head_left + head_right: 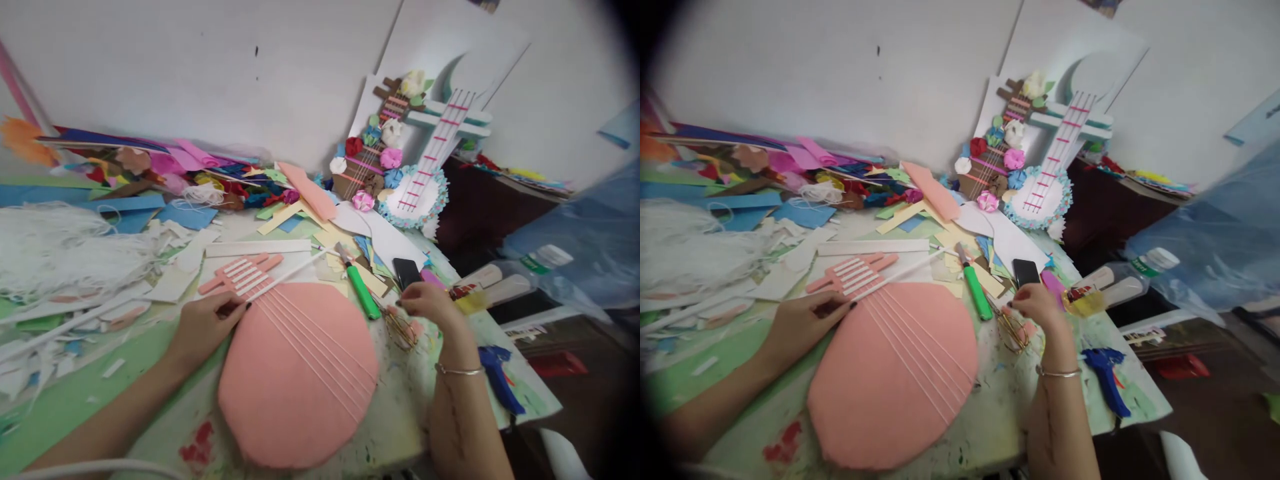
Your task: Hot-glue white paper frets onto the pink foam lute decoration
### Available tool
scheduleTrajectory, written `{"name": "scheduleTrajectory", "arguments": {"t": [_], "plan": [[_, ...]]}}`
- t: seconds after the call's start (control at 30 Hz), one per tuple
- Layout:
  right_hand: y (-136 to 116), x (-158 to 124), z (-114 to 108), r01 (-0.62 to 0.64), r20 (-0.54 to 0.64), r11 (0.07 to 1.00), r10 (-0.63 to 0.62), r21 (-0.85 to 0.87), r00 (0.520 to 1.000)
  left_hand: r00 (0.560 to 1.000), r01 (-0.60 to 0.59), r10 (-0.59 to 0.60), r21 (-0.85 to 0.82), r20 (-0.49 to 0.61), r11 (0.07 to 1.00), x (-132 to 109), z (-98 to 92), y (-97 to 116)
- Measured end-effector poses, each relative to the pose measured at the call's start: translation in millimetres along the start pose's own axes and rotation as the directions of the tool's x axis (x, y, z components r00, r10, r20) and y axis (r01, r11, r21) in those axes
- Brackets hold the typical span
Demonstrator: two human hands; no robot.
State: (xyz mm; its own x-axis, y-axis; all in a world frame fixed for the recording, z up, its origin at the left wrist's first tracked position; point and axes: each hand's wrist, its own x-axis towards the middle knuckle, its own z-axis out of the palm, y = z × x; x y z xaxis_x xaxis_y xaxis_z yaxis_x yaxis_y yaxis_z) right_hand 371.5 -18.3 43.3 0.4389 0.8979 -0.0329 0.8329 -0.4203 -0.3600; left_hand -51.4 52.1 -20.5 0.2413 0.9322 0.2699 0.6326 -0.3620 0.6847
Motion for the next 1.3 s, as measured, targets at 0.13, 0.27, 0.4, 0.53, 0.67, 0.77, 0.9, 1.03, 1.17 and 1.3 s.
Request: {"name": "scheduleTrajectory", "arguments": {"t": [0.13,0.27,0.4,0.53,0.67,0.77,0.9,1.03,1.17,1.3], "plan": [[-12.2,-24.0,17.4,-0.001,0.167,0.988,0.027,-0.154,0.986,1.000,-0.009,0.009,-0.023,0.008,1.000,-1.4,-0.1,0.5],[-13.5,-33.0,22.6,0.020,0.229,0.978,0.029,-0.206,0.973,1.000,-0.026,0.026,-0.063,0.001,0.998,-1.8,1.7,0.6],[5.7,-35.8,13.0,-0.016,0.278,0.999,0.028,-0.047,0.960,1.000,-0.019,0.019,-0.081,-0.007,0.997,-1.1,3.2,0.0],[39.3,-44.4,-8.5,-0.109,0.435,0.971,0.005,0.215,0.901,1.000,-0.018,0.018,-0.102,-0.004,0.995,-1.2,3.0,1.1],[46.1,-56.0,-31.0,-0.242,0.340,0.899,0.112,0.366,0.934,1.000,-0.007,0.007,-0.098,-0.005,0.995,-1.2,4.1,0.6],[7.1,-64.2,-32.2,-0.274,0.278,0.852,0.159,0.446,0.947,1.000,-0.014,0.013,-0.083,-0.007,0.996,-1.0,5.0,0.0],[-79.2,-68.8,-7.2,-0.238,0.457,0.833,-0.021,0.500,0.889,1.000,-0.029,0.028,-0.081,-0.010,0.996,-0.6,3.9,1.3],[-142.1,-56.8,20.5,-0.156,0.566,0.811,-0.241,0.564,0.788,0.999,-0.035,0.034,-0.093,-0.004,0.995,-0.5,2.6,2.2],[-170.1,-40.5,34.6,-0.165,0.641,0.846,-0.242,0.507,0.729,0.999,-0.047,0.048,-0.095,0.009,0.994,-1.3,3.3,1.3],[-183.7,-36.0,40.3,-0.141,0.653,0.890,-0.202,0.433,0.730,0.999,-0.051,0.052,-0.094,0.010,0.994,-1.3,3.2,1.8]]}}
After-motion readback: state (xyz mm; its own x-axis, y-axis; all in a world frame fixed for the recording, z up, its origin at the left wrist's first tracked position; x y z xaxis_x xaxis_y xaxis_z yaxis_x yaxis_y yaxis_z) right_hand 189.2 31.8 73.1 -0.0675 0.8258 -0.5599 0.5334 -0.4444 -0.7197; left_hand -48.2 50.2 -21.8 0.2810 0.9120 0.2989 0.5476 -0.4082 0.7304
